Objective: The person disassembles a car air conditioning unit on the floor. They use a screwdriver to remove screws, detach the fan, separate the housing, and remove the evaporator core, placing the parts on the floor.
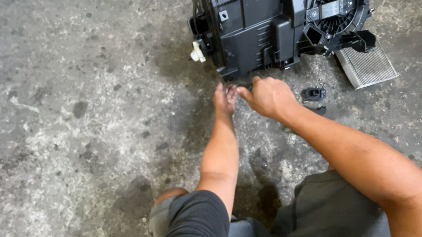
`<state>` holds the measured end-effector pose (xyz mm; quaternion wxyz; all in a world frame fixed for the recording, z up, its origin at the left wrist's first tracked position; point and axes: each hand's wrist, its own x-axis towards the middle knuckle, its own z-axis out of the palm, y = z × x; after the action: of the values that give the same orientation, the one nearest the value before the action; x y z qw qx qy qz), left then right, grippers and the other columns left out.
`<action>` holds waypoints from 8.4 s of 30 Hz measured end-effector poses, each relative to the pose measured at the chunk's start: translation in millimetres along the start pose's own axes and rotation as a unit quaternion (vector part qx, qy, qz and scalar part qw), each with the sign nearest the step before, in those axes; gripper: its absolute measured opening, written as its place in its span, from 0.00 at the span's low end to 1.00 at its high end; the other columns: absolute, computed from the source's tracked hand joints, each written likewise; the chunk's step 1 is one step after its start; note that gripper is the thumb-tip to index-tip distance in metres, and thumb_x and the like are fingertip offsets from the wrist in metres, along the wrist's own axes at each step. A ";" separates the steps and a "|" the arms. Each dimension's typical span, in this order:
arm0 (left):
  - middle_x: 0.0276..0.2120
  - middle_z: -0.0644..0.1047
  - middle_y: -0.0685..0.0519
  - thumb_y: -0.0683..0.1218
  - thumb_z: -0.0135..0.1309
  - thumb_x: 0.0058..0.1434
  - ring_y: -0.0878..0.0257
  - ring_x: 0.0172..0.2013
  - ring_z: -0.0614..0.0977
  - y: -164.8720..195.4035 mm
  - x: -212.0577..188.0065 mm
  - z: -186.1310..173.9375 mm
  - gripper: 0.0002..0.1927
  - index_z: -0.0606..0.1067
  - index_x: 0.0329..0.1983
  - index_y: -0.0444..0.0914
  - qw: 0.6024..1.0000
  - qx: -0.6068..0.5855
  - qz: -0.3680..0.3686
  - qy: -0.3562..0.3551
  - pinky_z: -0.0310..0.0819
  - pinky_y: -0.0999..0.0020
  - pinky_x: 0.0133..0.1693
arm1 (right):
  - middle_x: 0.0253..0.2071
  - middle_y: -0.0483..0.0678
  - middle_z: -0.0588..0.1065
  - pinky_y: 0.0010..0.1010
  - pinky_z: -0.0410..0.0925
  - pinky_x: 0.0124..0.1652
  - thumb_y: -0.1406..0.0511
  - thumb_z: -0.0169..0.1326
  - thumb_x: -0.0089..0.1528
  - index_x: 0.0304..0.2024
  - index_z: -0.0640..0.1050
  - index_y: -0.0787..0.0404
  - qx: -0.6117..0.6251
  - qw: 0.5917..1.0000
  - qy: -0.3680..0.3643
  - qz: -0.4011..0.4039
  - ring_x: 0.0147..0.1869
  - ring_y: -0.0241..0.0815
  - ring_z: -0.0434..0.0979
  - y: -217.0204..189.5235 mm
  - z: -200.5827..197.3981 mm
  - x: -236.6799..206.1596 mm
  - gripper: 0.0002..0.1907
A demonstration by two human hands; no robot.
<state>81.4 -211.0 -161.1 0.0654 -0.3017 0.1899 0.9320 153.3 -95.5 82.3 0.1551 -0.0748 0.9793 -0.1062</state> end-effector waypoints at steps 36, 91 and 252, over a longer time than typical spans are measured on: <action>0.40 0.79 0.53 0.52 0.50 0.66 0.56 0.41 0.83 17.0 0.7 20.4 0.12 0.76 0.45 0.42 0.994 0.080 -0.068 -0.013 0.76 0.56 0.47 | 0.55 0.63 0.72 0.52 0.72 0.48 0.65 0.53 0.53 0.63 0.71 0.60 -0.026 0.937 0.135 -0.322 0.54 0.69 0.75 11.2 4.5 6.6 0.33; 0.37 0.78 0.55 0.43 0.53 0.65 0.61 0.40 0.80 -11.2 -15.3 10.3 0.04 0.75 0.43 0.43 1.000 0.023 -0.007 -0.021 0.75 0.59 0.48 | 0.56 0.61 0.69 0.53 0.72 0.50 0.62 0.52 0.63 0.58 0.69 0.59 -0.062 0.982 0.049 -0.171 0.56 0.66 0.76 20.9 4.7 -6.5 0.21; 0.32 0.82 0.48 0.54 0.71 0.54 0.49 0.33 0.86 -138.7 -12.0 89.9 0.22 0.78 0.39 0.32 0.764 0.552 0.316 0.109 0.78 0.55 0.37 | 0.47 0.62 0.80 0.47 0.72 0.52 0.64 0.62 0.58 0.52 0.81 0.61 0.089 0.975 0.119 0.167 0.52 0.63 0.80 231.7 -78.0 -89.9 0.19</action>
<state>75.6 -48.2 -130.6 -0.0990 -0.2355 0.7623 0.5947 186.6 159.0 127.1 0.0591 0.1170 0.9760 -0.1738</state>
